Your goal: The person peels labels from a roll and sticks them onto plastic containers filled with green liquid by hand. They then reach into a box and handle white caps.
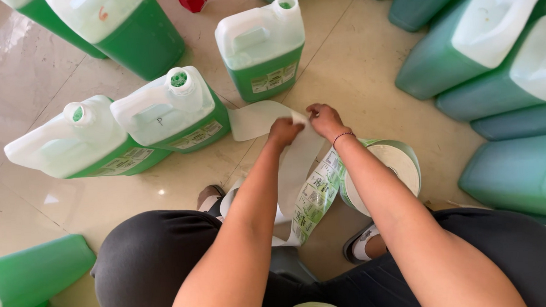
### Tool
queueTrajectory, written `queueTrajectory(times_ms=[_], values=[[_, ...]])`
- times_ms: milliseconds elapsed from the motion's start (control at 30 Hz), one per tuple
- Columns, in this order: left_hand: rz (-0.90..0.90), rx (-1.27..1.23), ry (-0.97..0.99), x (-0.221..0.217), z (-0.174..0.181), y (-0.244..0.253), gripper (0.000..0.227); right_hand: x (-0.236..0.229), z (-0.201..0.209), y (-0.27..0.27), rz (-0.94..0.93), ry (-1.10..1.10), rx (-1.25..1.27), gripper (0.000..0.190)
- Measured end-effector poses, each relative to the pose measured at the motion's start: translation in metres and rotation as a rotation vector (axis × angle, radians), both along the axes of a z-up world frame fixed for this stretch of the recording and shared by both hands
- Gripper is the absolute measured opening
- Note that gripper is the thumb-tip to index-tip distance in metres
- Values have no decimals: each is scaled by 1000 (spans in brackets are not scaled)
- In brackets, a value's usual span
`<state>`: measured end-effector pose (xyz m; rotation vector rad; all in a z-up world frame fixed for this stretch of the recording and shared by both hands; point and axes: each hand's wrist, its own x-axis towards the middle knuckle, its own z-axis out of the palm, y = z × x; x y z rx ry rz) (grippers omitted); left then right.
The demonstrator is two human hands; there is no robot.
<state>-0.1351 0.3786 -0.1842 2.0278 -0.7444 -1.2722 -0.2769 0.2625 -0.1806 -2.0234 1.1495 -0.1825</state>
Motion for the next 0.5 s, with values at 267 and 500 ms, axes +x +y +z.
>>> queueTrajectory(times_ms=[267,500], values=[[112,-368,324,-3,155,-103,29,-37,153,-55,-315,-416,223,64],[-240,-664,614,11,264,-101,74,-38,311,-81,-121,-1073,174,35]])
